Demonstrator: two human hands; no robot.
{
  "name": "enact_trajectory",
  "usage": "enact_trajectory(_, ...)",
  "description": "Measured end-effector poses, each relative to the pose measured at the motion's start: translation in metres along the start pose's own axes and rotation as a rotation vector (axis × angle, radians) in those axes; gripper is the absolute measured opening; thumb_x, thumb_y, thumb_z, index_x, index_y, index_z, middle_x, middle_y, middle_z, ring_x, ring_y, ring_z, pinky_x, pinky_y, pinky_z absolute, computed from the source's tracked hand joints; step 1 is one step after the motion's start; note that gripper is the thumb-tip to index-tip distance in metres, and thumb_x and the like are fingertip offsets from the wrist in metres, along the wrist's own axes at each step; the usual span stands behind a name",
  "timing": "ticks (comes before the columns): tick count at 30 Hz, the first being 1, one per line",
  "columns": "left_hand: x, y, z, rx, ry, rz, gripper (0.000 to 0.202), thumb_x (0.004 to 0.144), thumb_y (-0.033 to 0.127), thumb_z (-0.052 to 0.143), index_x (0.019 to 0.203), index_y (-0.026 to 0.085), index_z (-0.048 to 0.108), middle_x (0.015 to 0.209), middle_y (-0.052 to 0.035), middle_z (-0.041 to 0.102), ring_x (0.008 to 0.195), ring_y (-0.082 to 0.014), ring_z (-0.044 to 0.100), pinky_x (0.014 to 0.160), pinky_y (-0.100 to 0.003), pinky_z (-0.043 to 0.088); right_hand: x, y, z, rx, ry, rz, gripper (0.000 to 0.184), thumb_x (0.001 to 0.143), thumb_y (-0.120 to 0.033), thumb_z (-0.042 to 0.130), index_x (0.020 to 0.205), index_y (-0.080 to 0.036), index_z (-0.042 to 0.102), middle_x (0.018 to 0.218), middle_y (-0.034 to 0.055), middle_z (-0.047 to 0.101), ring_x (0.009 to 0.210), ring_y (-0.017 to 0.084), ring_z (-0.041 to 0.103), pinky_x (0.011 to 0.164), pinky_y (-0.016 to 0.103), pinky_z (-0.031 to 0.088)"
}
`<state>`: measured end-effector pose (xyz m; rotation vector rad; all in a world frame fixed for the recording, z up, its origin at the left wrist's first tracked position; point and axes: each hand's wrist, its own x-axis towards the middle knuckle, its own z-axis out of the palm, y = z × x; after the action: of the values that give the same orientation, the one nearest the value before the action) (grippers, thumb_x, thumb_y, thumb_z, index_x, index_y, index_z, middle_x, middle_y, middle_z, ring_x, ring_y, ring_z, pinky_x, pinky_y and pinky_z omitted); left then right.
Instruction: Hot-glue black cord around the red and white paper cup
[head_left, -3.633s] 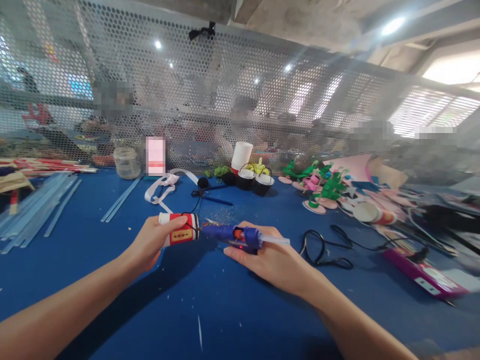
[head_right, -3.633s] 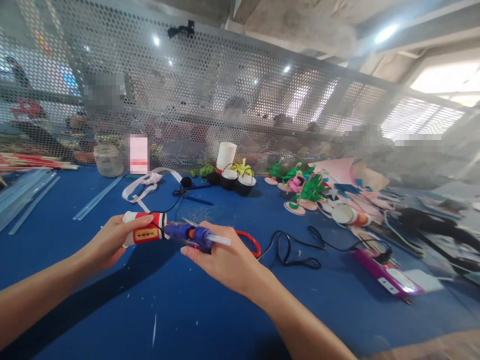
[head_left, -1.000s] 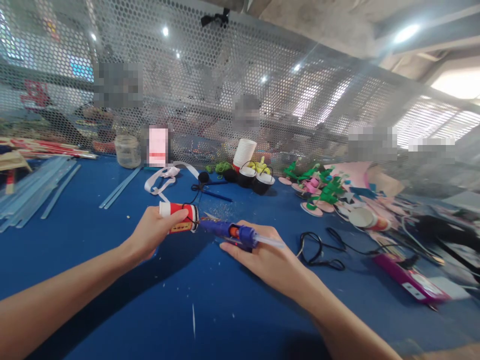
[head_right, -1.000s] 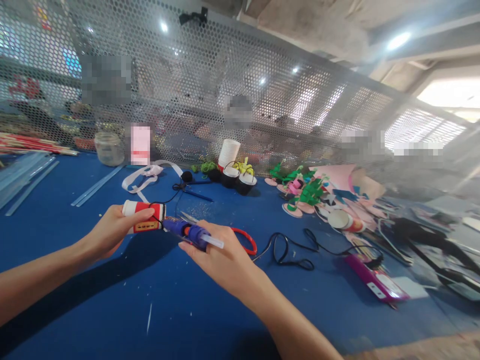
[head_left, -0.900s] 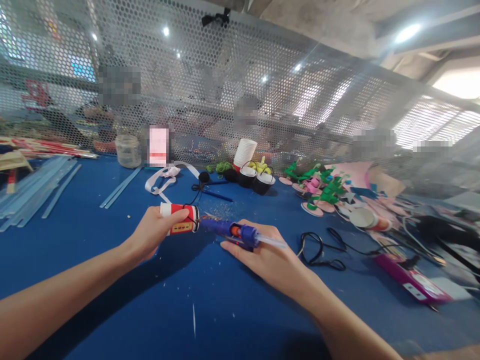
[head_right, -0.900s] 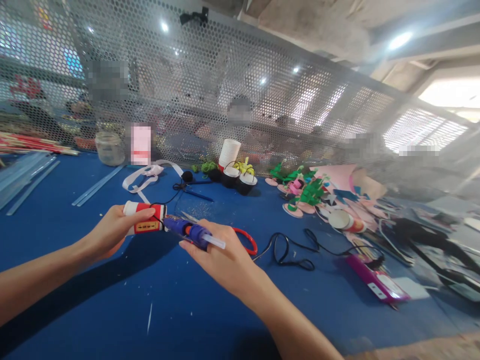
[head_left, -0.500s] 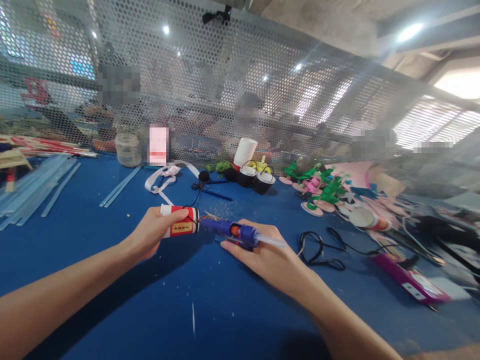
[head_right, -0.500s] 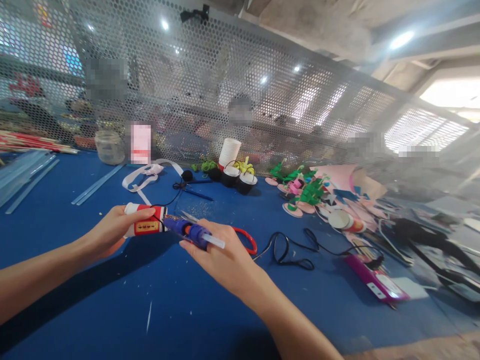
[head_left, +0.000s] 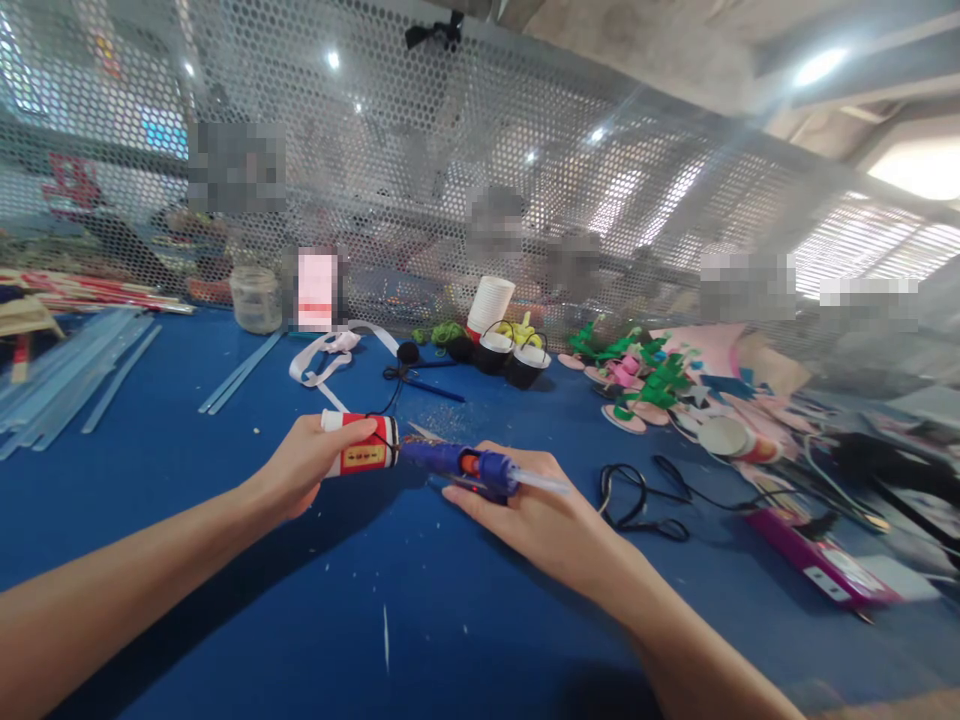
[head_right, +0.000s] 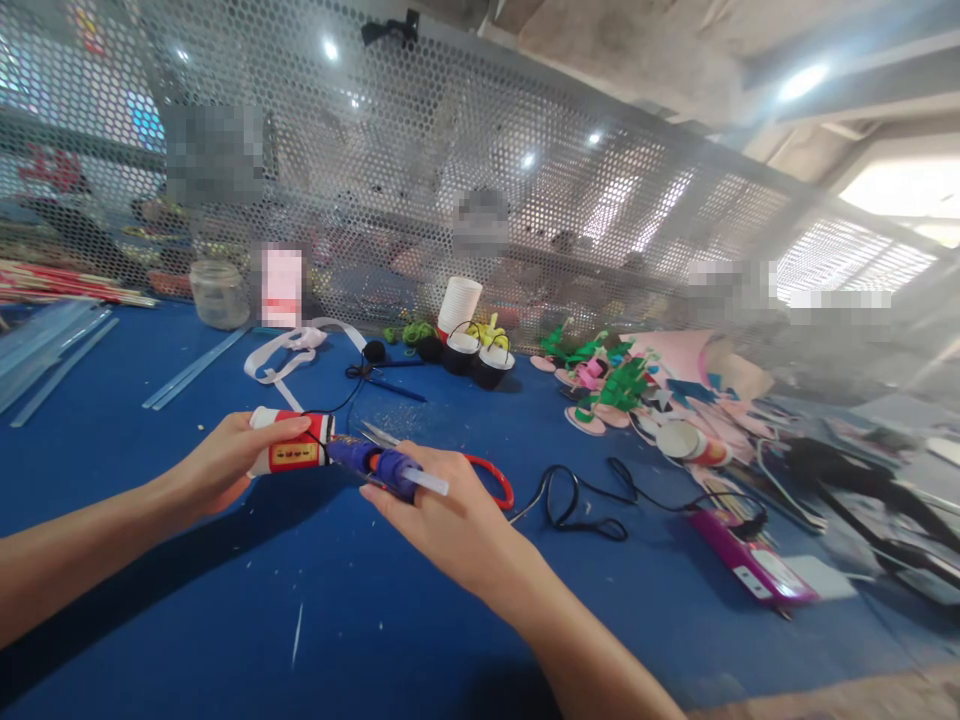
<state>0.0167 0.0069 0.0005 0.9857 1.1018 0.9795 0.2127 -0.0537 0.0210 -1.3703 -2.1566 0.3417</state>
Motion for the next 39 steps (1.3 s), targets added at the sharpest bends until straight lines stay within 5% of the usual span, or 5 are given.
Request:
enact_trajectory(18, -0.004, 0.001, 0.003, 0.047, 0.033, 0.1, 0.014, 0.056, 0.025, 0.068, 0.057, 0.011, 0.065, 0.053, -0.0032, 0.066, 0.053, -0.015, 0.059, 0.056, -0.025, 0.045, 0.0, 0.001, 0.002, -0.001, 0.062, 0.008, 0.018, 0.075, -0.03, 0.052, 0.062, -0.018, 0.05, 0.059, -0.0016, 0.054, 0.052, 0.011, 0.047, 0.048, 0.021, 0.037)
enact_trajectory(39, -0.006, -0.007, -0.003, 0.5, 0.048, 0.444, 0.02, 0.062, 0.033, 0.061, 0.051, 0.016, 0.059, 0.043, 0.005, 0.044, 0.04, -0.0068, 0.034, 0.037, -0.018, 0.028, 0.005, 0.008, 0.004, 0.014, 0.152, 0.013, 0.015, 0.073, -0.031, 0.055, 0.071, -0.017, 0.058, 0.062, -0.0008, 0.06, 0.054, 0.012, 0.052, 0.054, 0.023, 0.042)
